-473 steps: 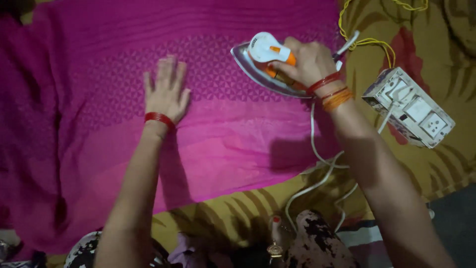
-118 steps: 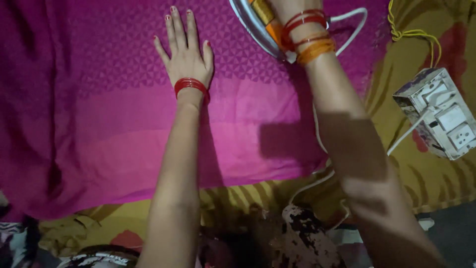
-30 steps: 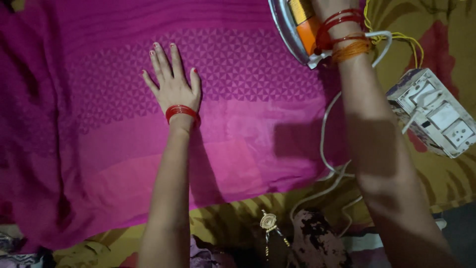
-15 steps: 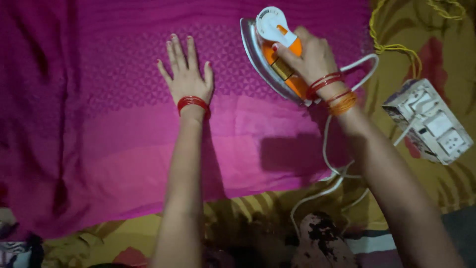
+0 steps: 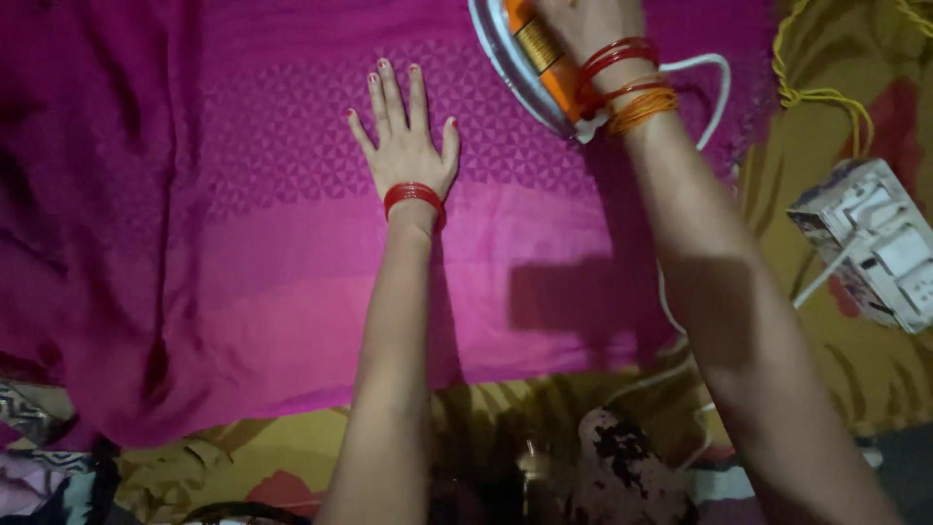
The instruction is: Ironing a pink garment on a flat surface.
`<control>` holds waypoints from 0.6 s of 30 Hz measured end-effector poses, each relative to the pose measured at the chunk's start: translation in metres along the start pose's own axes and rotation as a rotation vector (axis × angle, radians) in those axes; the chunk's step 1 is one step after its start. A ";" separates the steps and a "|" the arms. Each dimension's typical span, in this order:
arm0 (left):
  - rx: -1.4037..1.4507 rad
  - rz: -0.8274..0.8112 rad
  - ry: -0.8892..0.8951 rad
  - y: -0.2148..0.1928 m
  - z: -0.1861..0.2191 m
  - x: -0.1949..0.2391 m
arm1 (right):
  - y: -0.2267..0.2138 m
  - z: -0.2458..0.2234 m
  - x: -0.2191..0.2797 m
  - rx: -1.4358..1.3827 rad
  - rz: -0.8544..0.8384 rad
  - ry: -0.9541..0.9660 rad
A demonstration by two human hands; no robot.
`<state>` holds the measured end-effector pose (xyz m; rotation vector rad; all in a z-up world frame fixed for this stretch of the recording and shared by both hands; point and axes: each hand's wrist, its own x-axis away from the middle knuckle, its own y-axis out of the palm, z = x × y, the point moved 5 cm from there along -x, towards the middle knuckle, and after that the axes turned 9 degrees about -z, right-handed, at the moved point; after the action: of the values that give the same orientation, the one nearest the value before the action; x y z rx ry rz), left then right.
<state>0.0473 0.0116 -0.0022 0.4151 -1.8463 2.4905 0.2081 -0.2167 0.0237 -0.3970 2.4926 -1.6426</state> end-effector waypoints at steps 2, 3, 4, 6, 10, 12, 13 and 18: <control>0.010 -0.018 0.025 0.000 0.000 0.002 | 0.001 -0.010 0.012 0.003 0.055 -0.070; 0.021 -0.007 0.026 -0.001 -0.007 0.001 | -0.008 -0.024 0.024 0.015 0.062 -0.078; 0.014 -0.020 0.060 -0.001 -0.011 -0.001 | -0.016 -0.040 0.036 0.017 0.046 -0.119; 0.008 -0.046 0.080 0.001 -0.035 0.007 | -0.015 -0.064 0.064 0.015 0.010 -0.161; 0.003 -0.073 0.039 -0.007 -0.103 0.017 | -0.003 -0.089 0.087 -0.025 -0.115 -0.182; 0.019 -0.062 0.003 -0.008 -0.123 0.021 | -0.002 -0.095 0.084 0.001 -0.128 -0.185; 0.023 -0.028 -0.005 -0.011 -0.126 0.023 | -0.002 -0.099 0.079 0.036 -0.111 -0.185; 0.000 0.033 -0.017 -0.012 -0.131 0.027 | 0.020 -0.094 0.022 0.086 0.052 -0.281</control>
<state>-0.0036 0.1343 -0.0200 0.4109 -1.8747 2.5157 0.1603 -0.1332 0.0439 -0.5096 2.2028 -1.5478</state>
